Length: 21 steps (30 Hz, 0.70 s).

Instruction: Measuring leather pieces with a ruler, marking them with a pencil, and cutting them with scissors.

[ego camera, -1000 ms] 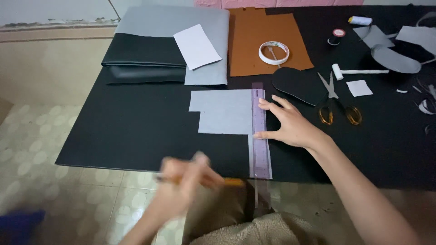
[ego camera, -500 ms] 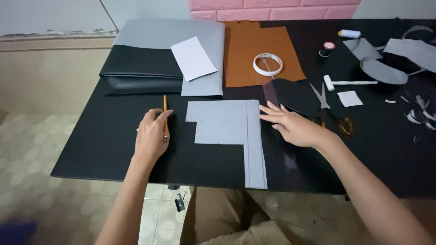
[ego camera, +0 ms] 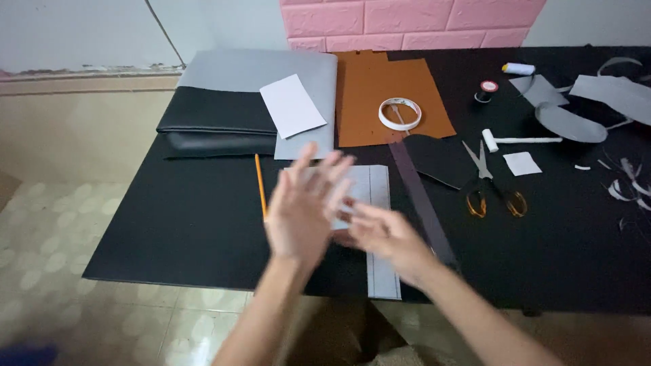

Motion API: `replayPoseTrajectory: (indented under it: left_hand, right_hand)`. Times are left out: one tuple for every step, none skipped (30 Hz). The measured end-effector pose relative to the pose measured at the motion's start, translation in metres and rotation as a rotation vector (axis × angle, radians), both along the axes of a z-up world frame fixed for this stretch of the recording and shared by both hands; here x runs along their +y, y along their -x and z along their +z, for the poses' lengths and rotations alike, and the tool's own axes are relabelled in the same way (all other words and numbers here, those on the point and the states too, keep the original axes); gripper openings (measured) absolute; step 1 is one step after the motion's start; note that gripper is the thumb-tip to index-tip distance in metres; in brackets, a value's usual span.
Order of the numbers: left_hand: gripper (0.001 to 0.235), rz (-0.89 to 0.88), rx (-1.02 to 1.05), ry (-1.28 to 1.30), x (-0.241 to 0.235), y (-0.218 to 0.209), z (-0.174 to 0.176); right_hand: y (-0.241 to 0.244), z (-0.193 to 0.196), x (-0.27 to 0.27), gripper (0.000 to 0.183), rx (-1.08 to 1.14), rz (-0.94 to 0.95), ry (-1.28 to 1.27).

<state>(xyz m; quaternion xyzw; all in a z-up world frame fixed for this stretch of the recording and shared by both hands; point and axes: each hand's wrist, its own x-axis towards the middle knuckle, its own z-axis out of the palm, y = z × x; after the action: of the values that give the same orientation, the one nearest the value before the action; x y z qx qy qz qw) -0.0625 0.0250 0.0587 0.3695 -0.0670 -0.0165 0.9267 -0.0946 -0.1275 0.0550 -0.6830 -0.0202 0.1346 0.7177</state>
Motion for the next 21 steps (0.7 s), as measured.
replayPoseTrajectory:
  left_hand:
    - [0.067,-0.037,0.048,0.12,-0.015,0.004,-0.002]
    - [0.071,-0.075,0.096,0.24,-0.03,0.007,-0.003]
    - [0.071,-0.078,0.095,0.239,-0.032,0.007,-0.007]
    - [0.073,-0.081,0.073,0.232,-0.034,0.006,-0.01]
    - [0.074,-0.081,0.051,0.227,-0.036,0.005,-0.013]
    - [0.074,-0.083,0.05,0.228,-0.038,0.005,-0.016]
    - [0.075,-0.118,0.072,0.225,-0.038,0.006,-0.018]
    - [0.076,-0.152,0.094,0.222,-0.038,0.006,-0.021]
    - [0.076,-0.16,0.094,0.224,-0.04,0.004,-0.025]
    - [0.074,-0.167,0.072,0.195,-0.043,0.001,-0.029]
    - [0.071,-0.173,0.049,0.161,-0.043,-0.002,-0.032]
    - [0.071,-0.181,0.048,0.16,-0.036,-0.011,-0.038]
    - [0.062,-0.115,-0.024,-0.022,-0.029,-0.02,-0.044]
    - [0.054,-0.048,-0.097,-0.204,-0.021,-0.029,-0.05]
    - [0.054,-0.047,-0.098,-0.205,-0.011,-0.031,-0.044]
    - [0.044,0.06,-0.171,-0.64,0.0,-0.033,-0.038]
    - [0.036,0.171,-0.239,-1.073,0.01,-0.034,-0.032]
    - [0.036,0.172,-0.24,-1.075,0.019,-0.039,-0.04]
    - [0.035,0.248,-0.299,-1.328,0.026,-0.044,-0.048]
    - [0.036,0.325,-0.358,-1.581,0.034,-0.049,-0.056]
    - [0.036,0.328,-0.361,-1.58,0.037,-0.051,-0.059]
  right_hand:
    - [0.002,0.004,0.012,0.059,0.062,-0.049,-0.063]
    - [0.005,0.007,0.025,0.052,0.123,-0.098,-0.126]
    - [0.0,-0.003,0.019,0.052,0.122,-0.101,-0.127]
    - [-0.004,-0.012,0.014,0.039,0.103,-0.123,-0.114]
    - [-0.009,-0.021,0.008,0.027,0.083,-0.143,-0.098]
    - [-0.011,-0.019,0.0,0.027,0.082,-0.145,-0.098]
    - [-0.012,-0.018,-0.006,0.03,0.155,-0.104,-0.086]
    - [-0.013,-0.016,-0.013,0.034,0.228,-0.062,-0.074]
    - [-0.013,-0.011,-0.021,0.034,0.227,-0.07,-0.072]
    - [-0.014,-0.005,-0.03,0.032,0.244,-0.043,-0.029]
    - [-0.014,0.001,-0.037,0.03,0.261,-0.016,0.01]
    - [-0.015,0.001,-0.054,0.03,0.26,-0.024,0.008]
    - [-0.016,0.001,-0.071,0.028,0.179,-0.083,0.141]
    - [-0.017,0.001,-0.088,0.027,0.098,-0.141,0.274]
    - [-0.018,0.001,-0.113,0.027,0.097,-0.141,0.272]
    - [-0.02,0.001,-0.138,0.022,0.015,-0.315,0.427]
    - [-0.021,0.001,-0.162,0.019,-0.065,-0.489,0.582]
    - [-0.022,-0.008,-0.189,0.019,-0.066,-0.488,0.58]
    - [-0.022,-0.016,-0.216,0.017,-0.059,-0.646,0.787]
    - [-0.023,-0.024,-0.243,0.019,-0.054,-0.805,0.996]
    - [-0.024,-0.026,-0.258,0.019,-0.057,-0.807,0.996]
